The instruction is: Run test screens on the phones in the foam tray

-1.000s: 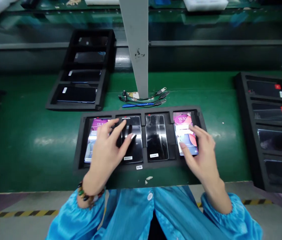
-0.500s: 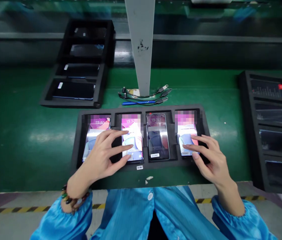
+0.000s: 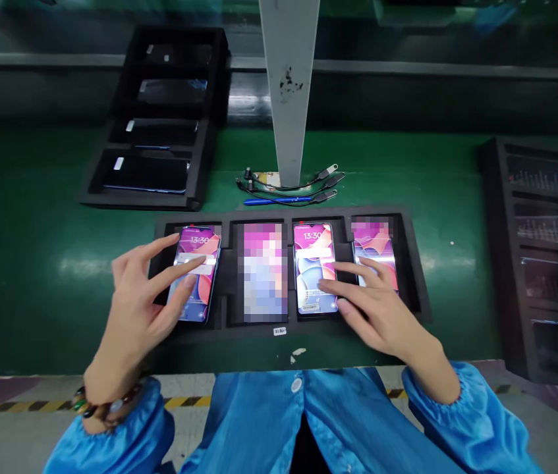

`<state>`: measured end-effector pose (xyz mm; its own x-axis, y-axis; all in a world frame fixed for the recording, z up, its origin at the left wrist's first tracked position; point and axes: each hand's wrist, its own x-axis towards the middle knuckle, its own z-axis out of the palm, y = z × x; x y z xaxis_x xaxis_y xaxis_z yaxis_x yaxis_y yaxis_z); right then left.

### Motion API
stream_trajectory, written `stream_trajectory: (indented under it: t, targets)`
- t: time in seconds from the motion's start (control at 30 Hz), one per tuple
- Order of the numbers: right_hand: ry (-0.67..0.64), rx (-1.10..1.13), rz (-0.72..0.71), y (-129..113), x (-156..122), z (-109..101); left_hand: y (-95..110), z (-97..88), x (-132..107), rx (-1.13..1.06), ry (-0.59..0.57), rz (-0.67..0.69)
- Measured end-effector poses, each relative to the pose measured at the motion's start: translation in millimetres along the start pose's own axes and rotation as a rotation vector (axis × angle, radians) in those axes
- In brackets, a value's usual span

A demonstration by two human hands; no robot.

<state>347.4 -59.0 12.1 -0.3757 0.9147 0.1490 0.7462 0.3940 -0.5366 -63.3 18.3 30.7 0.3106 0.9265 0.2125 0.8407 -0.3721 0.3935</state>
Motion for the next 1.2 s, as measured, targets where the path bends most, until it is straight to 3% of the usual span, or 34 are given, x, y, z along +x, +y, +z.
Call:
stream_trajectory:
  t: [0.07,0.2,0.27,0.33,0.5,0.8,1.2]
  targets:
    - [-0.039,-0.008,0.03,-3,14,2,-13,-3.4,-10,-0.027,-0.008,0.015]
    - [0.231,-0.123,0.297,19,14,-14,-32,1.5,-13,-0.003,-0.078,-0.061]
    - [0.35,-0.14,0.387,31,1,-24,-33,6.3,-6,0.051,-0.047,-0.109]
    - [0.389,-0.138,0.437,35,-13,-30,-28,9.4,2,0.091,0.009,-0.128]
    - [0.365,-0.079,0.459,20,-25,-21,-2,11.3,8,0.115,0.02,-0.013]
    - [0.179,-0.216,0.499,4,8,-5,16,24.9,-2,0.227,-0.094,0.033]
    - [0.187,-0.29,0.527,-1,15,-3,23,34.0,-1,0.11,-0.04,-0.12]
